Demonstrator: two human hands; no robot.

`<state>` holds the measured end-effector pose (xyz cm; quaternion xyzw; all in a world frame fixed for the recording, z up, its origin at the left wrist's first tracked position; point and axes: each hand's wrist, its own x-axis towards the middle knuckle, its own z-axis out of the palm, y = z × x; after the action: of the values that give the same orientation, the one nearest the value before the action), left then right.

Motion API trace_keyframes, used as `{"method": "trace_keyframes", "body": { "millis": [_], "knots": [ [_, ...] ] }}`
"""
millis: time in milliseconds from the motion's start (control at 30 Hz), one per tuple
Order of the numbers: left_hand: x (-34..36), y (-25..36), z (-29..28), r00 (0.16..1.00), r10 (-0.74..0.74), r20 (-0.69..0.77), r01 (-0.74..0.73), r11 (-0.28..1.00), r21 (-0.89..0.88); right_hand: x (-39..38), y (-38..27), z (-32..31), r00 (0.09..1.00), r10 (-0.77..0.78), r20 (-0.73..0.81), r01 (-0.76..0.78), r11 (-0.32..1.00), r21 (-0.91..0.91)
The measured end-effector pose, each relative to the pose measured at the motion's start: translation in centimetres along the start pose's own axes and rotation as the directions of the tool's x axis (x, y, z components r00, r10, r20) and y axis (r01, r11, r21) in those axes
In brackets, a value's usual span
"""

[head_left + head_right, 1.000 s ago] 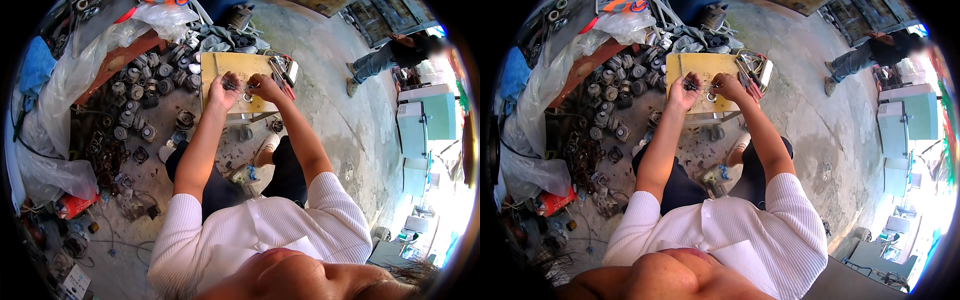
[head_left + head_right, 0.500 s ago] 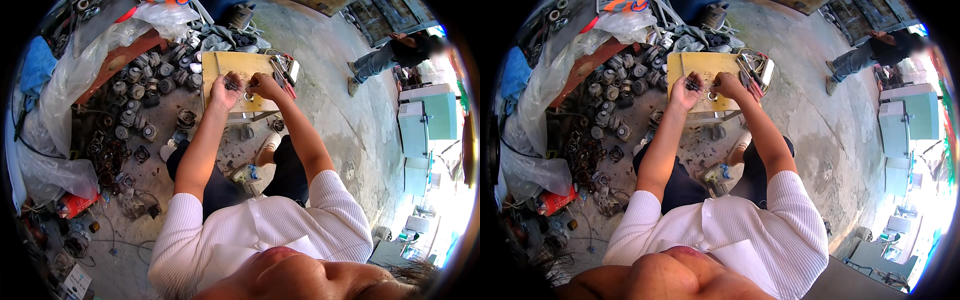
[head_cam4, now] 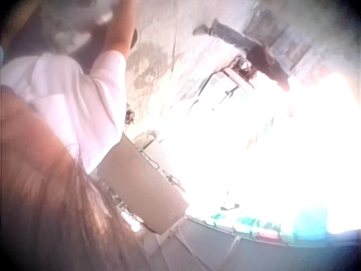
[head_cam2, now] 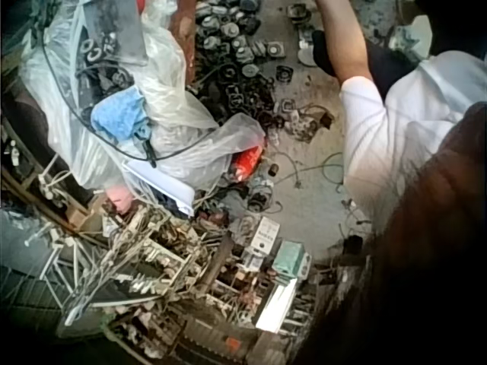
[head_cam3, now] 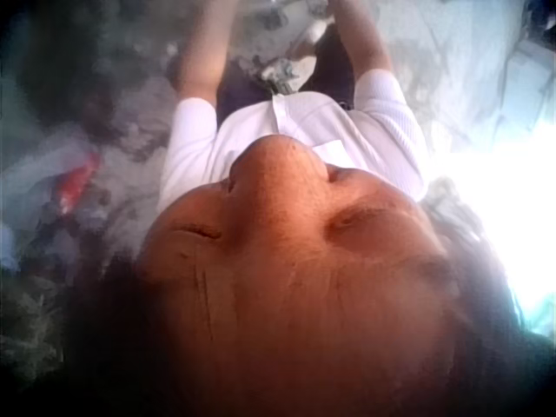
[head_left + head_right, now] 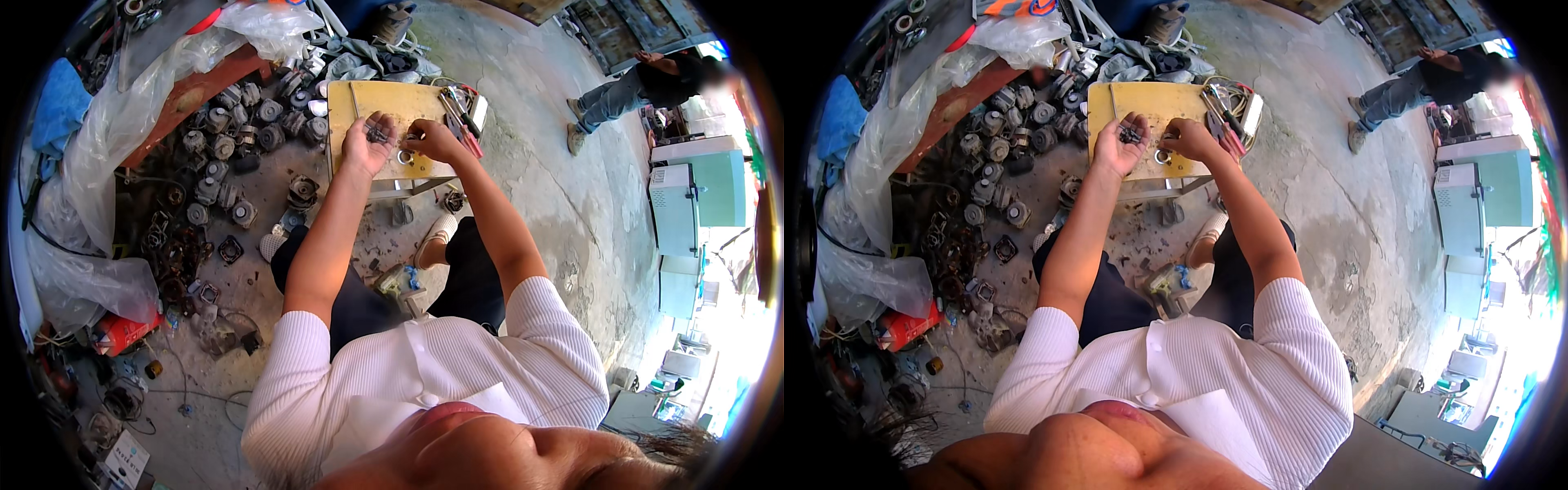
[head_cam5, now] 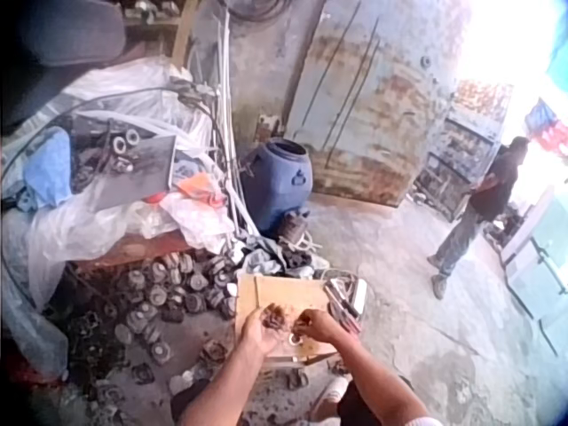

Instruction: The person disassembles an electric motor by removing screws from the housing with a socket wrench and then pulling the internal rotor assembly out of the casing by hand.

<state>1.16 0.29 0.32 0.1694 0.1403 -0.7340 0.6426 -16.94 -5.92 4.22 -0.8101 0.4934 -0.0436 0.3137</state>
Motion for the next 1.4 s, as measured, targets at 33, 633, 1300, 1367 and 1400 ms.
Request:
{"method": "trace_keyframes", "body": {
  "millis": [33,633,1300,1367,1400],
  "knots": [
    [0.1,-0.2,0.1,1.000,0.006,-0.022,-0.006,1.000,0.007,-0.1,-0.2,-0.1,1.000,0.027,-0.005,-0.027,0.999,0.032],
    [-0.3,0.3,-0.1,0.994,-0.052,0.094,0.059,0.996,-0.068,-1.8,-0.7,0.8,0.959,0.017,-0.283,-0.018,1.000,0.001],
    [-0.6,0.6,-0.1,0.996,-0.070,0.047,0.069,0.998,0.012,-4.0,-1.6,1.3,0.969,-0.143,-0.202,0.098,0.971,-0.216],
    [-0.8,0.6,0.2,0.998,-0.063,0.016,0.062,0.998,0.027,-4.1,-2.3,1.0,0.950,-0.178,-0.257,0.140,0.977,-0.159],
    [-0.9,0.5,0.3,0.999,-0.051,0.000,0.051,0.998,0.045,-4.0,-2.8,0.8,0.937,-0.194,-0.289,0.174,0.980,-0.091]
  ]
}}
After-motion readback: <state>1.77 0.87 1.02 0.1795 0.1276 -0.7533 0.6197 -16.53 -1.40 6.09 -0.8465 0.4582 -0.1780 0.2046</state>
